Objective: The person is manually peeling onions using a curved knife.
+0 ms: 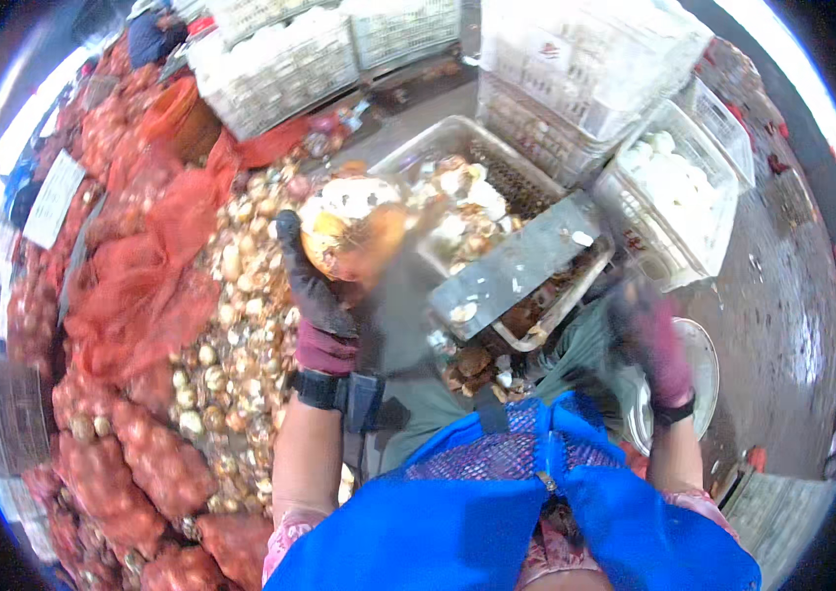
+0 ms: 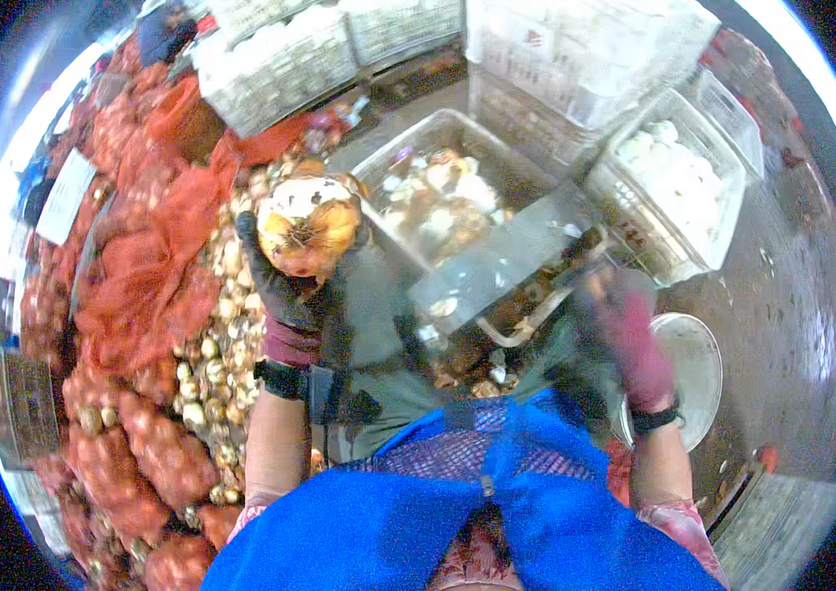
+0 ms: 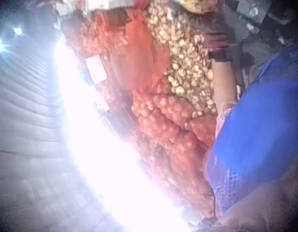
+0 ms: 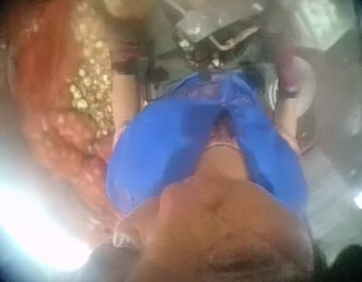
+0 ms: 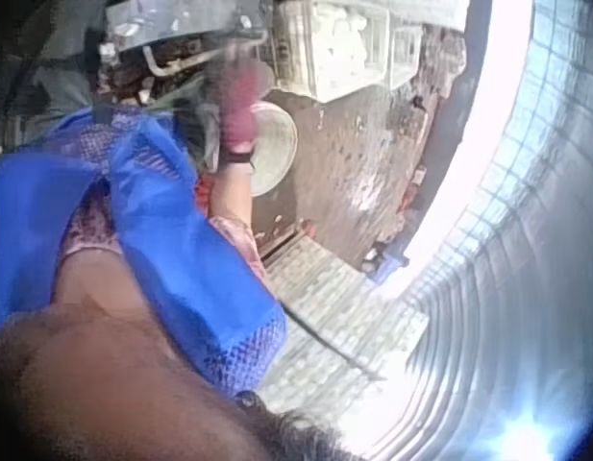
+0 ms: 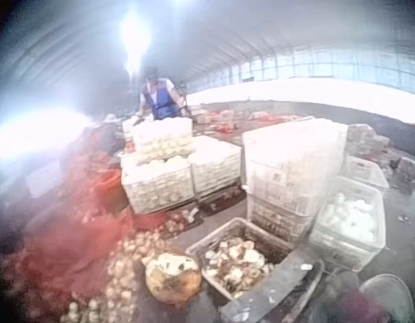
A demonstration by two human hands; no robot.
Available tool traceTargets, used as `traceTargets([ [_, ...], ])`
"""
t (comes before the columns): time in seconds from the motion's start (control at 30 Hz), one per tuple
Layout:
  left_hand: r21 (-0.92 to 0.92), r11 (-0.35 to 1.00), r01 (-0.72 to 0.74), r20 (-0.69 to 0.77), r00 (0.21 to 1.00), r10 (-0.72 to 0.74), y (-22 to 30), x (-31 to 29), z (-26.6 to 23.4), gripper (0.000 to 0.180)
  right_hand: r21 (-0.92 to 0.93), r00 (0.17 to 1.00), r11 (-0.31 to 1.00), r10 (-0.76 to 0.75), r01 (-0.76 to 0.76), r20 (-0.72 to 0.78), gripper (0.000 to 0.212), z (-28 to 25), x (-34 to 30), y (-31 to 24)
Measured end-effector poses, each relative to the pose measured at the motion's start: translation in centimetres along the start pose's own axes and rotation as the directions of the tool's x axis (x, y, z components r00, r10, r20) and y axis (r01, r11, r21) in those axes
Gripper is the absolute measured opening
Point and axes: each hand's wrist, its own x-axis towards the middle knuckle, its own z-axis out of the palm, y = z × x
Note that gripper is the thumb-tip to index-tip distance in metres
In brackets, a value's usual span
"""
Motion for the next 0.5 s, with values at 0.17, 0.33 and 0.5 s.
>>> traceTargets([
  [0.17,-0.057,0.935,0.350,0.062,0.936,-0.347,-5.3,1.8,3.0,0.066,-0.310,0.975,0.939,0.192,-0.150,0.111,0.050,6.9,-0.8,-2.1],
  [0.33,0.038,0.896,0.442,0.064,0.894,-0.444,-10.3,3.6,2.1,0.071,-0.501,0.974,0.860,0.184,-0.093,0.136,0.052,5.2,0.3,-1.2],
  [0.5,-0.046,0.779,0.625,0.139,0.777,-0.615,-11.9,3.5,2.7,0.074,-0.651,0.945,0.685,-0.259,0.326,0.200,0.040,4.8,0.2,0.4],
])
